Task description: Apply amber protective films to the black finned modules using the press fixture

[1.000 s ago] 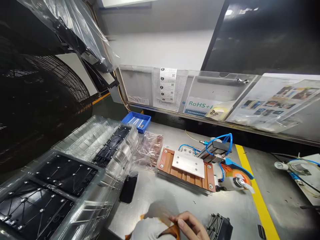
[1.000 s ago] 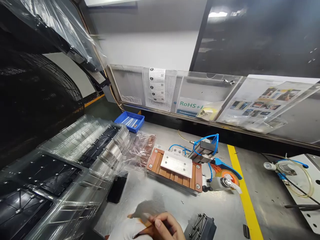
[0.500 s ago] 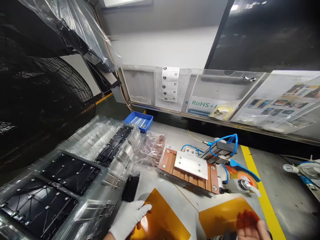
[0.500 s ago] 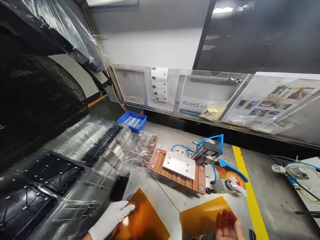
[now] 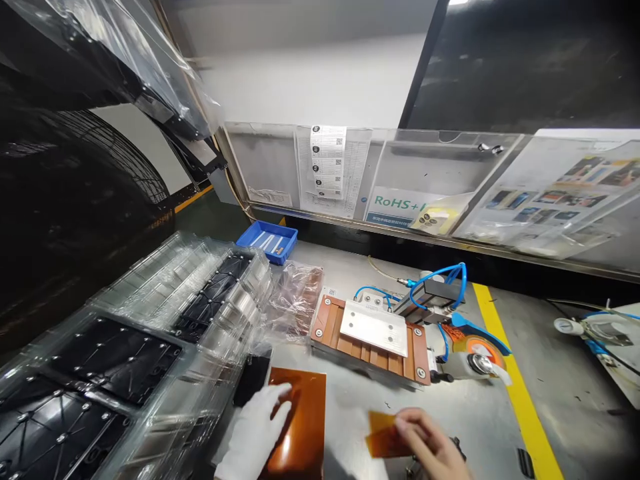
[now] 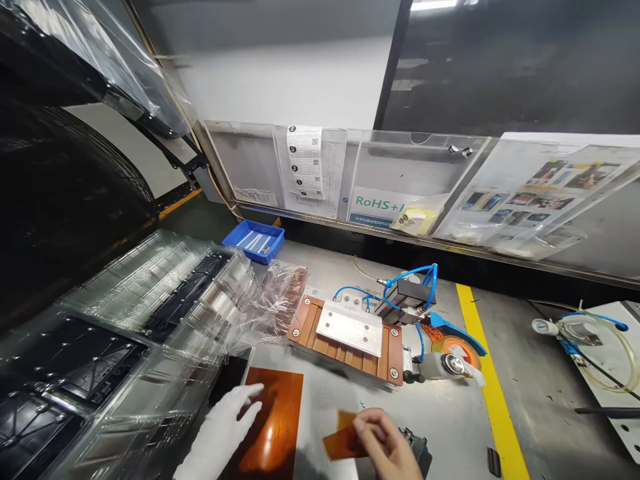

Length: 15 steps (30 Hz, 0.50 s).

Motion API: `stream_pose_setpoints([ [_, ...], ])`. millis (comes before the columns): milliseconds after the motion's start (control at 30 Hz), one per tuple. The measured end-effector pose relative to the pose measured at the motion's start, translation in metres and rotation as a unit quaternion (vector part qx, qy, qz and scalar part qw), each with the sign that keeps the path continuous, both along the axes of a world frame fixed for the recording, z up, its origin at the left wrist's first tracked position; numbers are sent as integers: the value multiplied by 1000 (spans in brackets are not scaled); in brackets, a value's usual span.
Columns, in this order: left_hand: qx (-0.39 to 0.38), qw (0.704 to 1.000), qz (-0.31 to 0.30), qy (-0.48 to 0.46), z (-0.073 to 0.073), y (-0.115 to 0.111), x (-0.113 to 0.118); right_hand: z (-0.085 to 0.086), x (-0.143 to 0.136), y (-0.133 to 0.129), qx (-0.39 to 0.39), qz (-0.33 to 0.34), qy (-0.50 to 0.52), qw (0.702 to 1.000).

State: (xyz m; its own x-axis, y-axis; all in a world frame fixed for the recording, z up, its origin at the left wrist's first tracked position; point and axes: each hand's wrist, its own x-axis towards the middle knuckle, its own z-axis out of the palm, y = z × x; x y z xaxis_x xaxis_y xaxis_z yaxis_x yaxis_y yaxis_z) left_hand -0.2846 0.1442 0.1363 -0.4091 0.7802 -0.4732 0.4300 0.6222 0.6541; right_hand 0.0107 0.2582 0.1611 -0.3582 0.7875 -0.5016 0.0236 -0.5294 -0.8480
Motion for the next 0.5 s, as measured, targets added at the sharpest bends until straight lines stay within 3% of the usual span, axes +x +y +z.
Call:
stream_pose_setpoints([
  [167,1,971,-137,-197,55,36,47,8,-45,-8,8,170,19,985],
  [233,2,966,-174,-191,67,48,57,9,-51,-6,11,194,17,981],
  [367,-14,979,-173,-106,72,63,64,9,-43,3,2,233,-4,972],
  [433,-12,983,-150,-103,72,69,63,8,-31,8,-22,251,-30,967],
  [500,-9,986,-116,-122,71,77,59,7,-16,12,-50,225,-32,973],
])
